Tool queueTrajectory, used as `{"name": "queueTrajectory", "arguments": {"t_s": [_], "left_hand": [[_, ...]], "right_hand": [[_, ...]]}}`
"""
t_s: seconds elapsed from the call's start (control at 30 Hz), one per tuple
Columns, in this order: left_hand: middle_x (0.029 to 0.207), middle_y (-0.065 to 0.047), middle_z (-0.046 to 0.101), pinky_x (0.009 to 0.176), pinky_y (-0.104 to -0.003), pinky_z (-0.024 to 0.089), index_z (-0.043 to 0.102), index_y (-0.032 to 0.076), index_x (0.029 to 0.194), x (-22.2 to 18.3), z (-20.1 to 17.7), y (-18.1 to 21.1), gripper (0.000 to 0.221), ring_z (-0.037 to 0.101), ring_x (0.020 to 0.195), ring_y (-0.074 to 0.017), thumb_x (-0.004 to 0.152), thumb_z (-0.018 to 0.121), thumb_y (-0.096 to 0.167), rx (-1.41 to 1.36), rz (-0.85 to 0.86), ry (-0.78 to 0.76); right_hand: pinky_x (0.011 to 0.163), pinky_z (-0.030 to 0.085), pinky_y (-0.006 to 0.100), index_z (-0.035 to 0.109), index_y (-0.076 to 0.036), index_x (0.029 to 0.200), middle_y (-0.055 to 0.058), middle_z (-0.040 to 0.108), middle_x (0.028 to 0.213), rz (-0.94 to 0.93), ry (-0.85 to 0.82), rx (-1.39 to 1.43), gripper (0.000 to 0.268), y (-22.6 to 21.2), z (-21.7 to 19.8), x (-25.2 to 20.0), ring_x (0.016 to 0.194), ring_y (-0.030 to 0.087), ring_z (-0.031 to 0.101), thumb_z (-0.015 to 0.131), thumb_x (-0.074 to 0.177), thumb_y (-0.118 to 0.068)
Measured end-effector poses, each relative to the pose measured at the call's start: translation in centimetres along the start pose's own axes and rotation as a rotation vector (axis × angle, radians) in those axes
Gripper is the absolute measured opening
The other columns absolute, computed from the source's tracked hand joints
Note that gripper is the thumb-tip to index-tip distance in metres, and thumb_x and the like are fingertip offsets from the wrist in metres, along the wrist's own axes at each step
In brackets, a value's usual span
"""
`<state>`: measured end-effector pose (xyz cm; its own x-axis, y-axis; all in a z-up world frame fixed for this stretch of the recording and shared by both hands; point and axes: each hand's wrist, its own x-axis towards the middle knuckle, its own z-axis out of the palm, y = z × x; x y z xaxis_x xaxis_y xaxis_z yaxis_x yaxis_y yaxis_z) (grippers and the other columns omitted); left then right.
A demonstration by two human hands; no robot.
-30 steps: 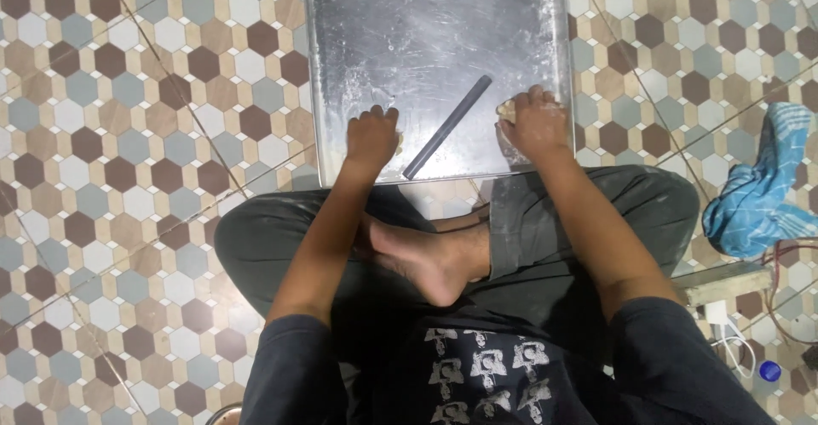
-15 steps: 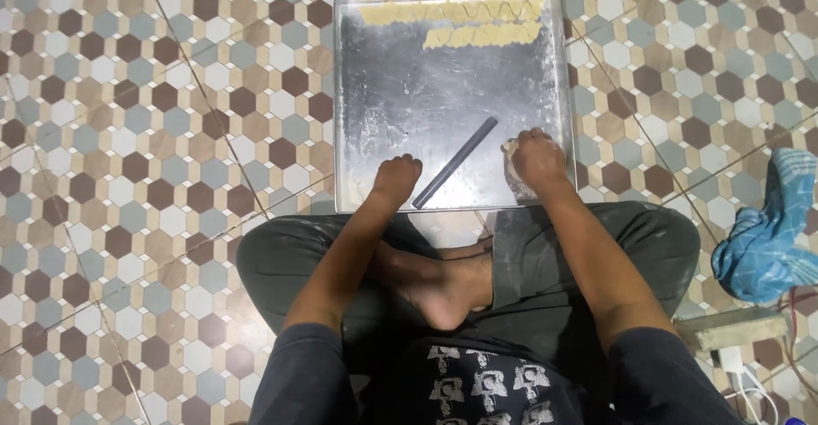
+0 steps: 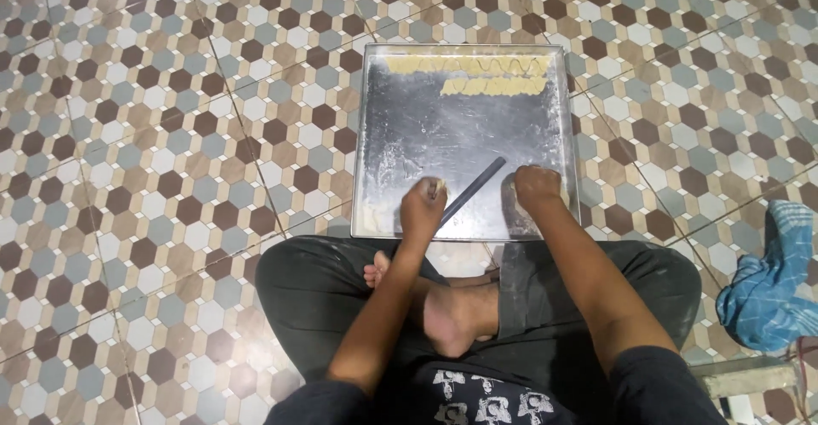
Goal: Rolling out small portions of dough on a metal tray and cutting them into uniform triangular shapes using a metal rod.
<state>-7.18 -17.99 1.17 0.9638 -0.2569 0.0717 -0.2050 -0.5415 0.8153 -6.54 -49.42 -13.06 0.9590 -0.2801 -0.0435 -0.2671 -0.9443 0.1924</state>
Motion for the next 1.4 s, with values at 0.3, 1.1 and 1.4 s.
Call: {"name": "queueTrajectory", "arguments": {"t_s": [0.3, 1.1, 1.4], "left_hand": [[0.085, -0.015, 0.07, 0.078, -0.055, 0.058, 0.071, 0.012, 0.104, 0.9, 1.7, -3.4, 0.016, 0.072, 0.087, -0.0411, 0.091, 0.064, 0.019, 0.176, 0.144, 0.029], [0.087, -0.015, 0.07, 0.078, -0.051, 0.058, 0.07, 0.009, 0.104, 1.7, 2.5, -3.6, 0.016, 0.072, 0.088, -0.0392, 0.093, 0.061, 0.016, 0.141, 0.105, -0.044], [0.089, -0.017, 0.07, 0.08, -0.055, 0.058, 0.069, 0.01, 0.106, 1.8, 2.4, -3.7, 0.018, 0.072, 0.09, -0.0425, 0.092, 0.061, 0.018, 0.121, 0.11, -0.056]], "right_hand": [[0.073, 0.055, 0.053, 0.077, -0.008, 0.112, 0.016, 0.076, 0.108, 0.153, -0.387, -0.139, 0.025, -3.4, -4.2, 2.2, 0.102, 0.036, 0.074, 0.062, 0.092, -0.013], [0.085, 0.059, 0.055, 0.065, 0.0, 0.117, 0.026, 0.073, 0.107, 0.29, -0.123, 0.55, 0.036, 0.2, -5.7, -4.9, 0.103, 0.043, 0.074, 0.061, 0.097, -0.03], [0.071, 0.058, 0.056, 0.076, -0.006, 0.105, 0.014, 0.072, 0.096, 0.136, -0.158, -0.001, 0.024, -1.9, -0.6, 0.5, 0.091, 0.037, 0.077, 0.061, 0.093, -0.02]]}}
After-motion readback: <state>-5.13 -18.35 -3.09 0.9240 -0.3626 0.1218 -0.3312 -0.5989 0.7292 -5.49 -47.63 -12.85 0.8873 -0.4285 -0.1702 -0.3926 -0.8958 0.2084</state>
